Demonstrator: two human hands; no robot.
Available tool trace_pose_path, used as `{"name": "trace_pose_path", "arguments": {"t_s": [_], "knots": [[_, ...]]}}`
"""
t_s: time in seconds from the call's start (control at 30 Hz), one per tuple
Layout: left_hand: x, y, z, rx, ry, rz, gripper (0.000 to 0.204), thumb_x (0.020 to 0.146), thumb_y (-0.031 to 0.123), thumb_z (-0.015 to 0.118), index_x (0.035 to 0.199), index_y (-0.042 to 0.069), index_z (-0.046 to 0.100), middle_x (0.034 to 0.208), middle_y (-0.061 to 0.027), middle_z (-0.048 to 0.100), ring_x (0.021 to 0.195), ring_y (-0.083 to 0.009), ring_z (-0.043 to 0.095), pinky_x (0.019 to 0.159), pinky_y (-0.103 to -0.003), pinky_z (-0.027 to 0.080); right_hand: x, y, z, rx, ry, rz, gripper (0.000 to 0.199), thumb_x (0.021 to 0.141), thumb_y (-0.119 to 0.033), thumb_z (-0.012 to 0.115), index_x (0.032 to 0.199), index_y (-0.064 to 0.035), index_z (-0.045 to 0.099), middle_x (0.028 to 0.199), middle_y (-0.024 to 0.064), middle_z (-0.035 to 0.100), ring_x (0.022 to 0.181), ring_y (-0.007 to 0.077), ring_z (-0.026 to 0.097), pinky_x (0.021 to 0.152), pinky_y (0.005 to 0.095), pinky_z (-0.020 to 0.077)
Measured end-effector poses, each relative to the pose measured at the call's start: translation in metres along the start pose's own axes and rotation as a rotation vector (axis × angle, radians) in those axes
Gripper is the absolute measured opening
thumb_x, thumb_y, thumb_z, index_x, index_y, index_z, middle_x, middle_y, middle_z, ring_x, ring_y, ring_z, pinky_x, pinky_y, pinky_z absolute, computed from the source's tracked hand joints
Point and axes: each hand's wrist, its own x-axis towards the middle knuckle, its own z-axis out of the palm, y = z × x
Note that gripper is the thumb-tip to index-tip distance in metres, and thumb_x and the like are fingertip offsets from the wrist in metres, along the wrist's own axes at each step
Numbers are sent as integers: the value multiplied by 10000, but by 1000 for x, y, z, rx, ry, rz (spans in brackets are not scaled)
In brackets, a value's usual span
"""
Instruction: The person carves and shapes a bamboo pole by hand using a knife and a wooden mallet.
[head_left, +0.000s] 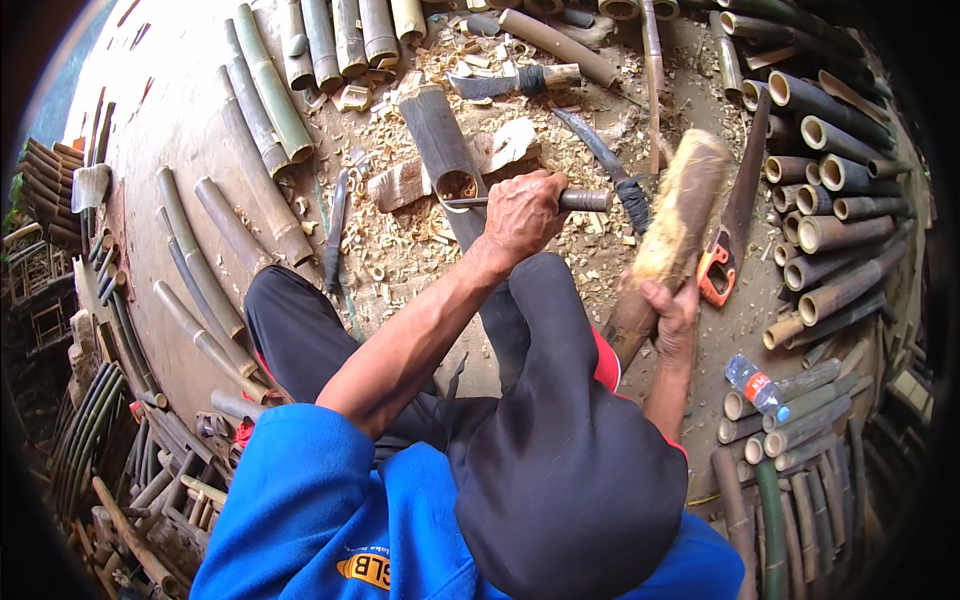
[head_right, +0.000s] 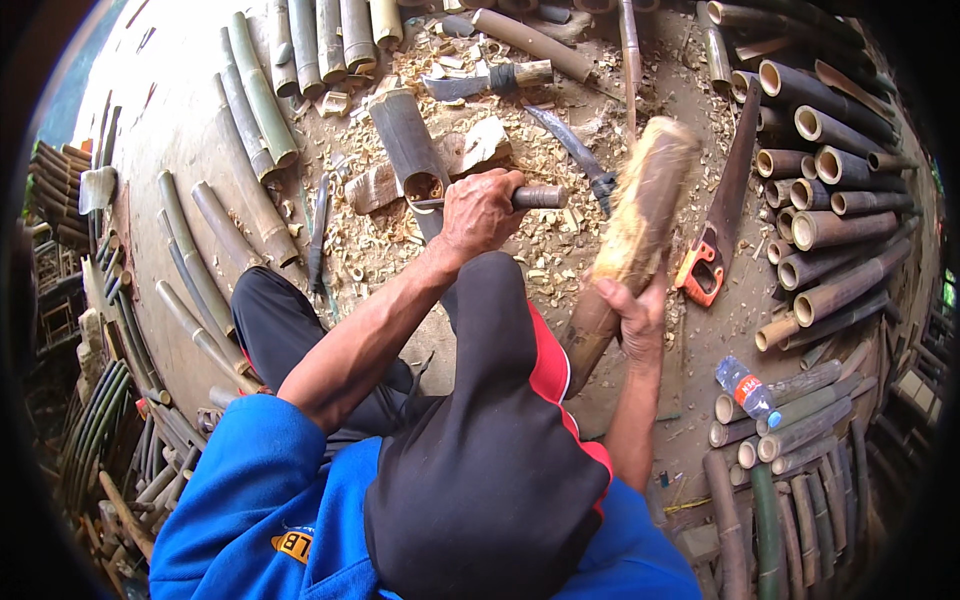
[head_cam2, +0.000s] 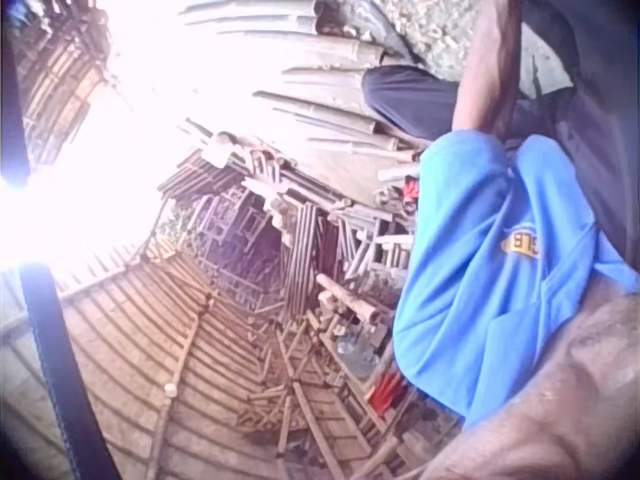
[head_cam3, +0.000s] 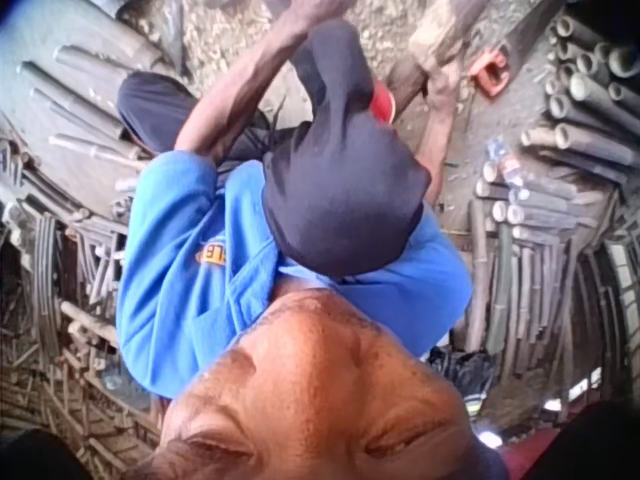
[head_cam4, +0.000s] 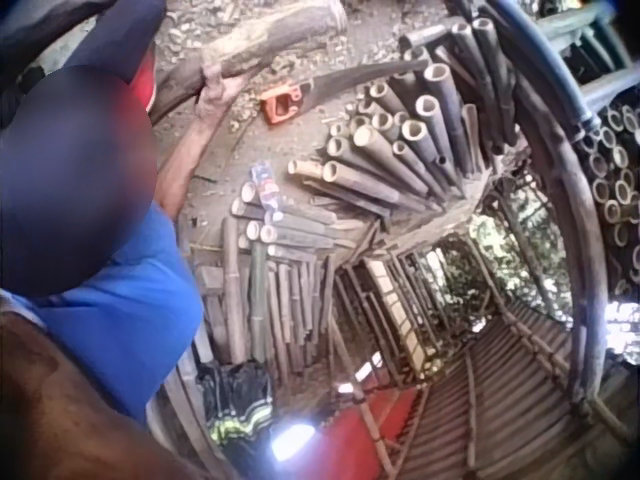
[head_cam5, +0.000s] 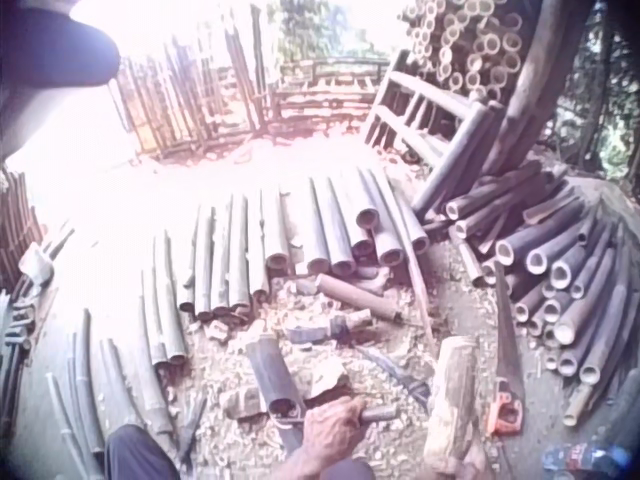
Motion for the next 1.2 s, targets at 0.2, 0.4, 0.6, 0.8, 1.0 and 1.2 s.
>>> {"name": "trace_pose_path", "arguments": {"t_s": [0.2, 0.4, 0.6, 0.8, 1.0, 1.2], "knots": [[7, 1, -7, -15, 103, -10, 154, 857, 234, 737, 866, 101, 659, 807, -109, 680, 768, -327, 702, 683, -467, 544, 6, -52, 23, -260, 194, -363, 698, 832, -177, 705, 1439, 3, 410, 990, 171, 681, 867, 271, 677, 844, 402, 572], [-14, -17, -23, -66, 147, -22, 98, 859, 197, 723, 876, 110, 680, 803, -110, 689, 782, -340, 697, 687, -450, 545, 25, -92, 73, -696, -313, -203, 984, 814, -32, 766, 1645, -110, 245, 1483, 235, 552, 1253, 290, 637, 991, 353, 542], [-14, 0, -36, -265, 227, 58, 120, 817, 118, 724, 901, 82, 645, 838, -118, 635, 805, -343, 673, 697, -466, 522, 13, -54, 57, -819, -143, -631, 811, 838, -94, 739, 1549, -5, 359, 1260, 166, 627, 1022, 279, 660, 945, 407, 537], [11, -15, -50, -332, -6, -58, 201, 800, 267, 772, 847, 78, 724, 660, -137, 681, 632, -295, 714, 611, -432, 568, 29, -60, 82, -499, -240, -244, 995, 830, -55, 734, 1652, -41, 173, 1432, 194, 575, 1187, 277, 655, 1017, 365, 536], [98, -44, -95, -641, -409, -168, 389, 899, 446, 746, 818, 65, 737, 617, -5, 601, 530, -79, 527, 477, -294, 403, 30, -75, 59, -446, 13, -310, 973, 816, -74, 740, 1614, 57, 200, 1498, 175, 467, 1335, 246, 505, 1138, 356, 402], [95, -44, -83, -490, -492, -143, 415, 926, 453, 747, 962, 40, 729, 694, -59, 664, 644, -149, 621, 623, -349, 512, 59, -109, 77, -362, 145, -426, 853, 845, -64, 727, 1584, -3, 304, 1384, 154, 550, 1123, 229, 618, 955, 360, 542]]}}
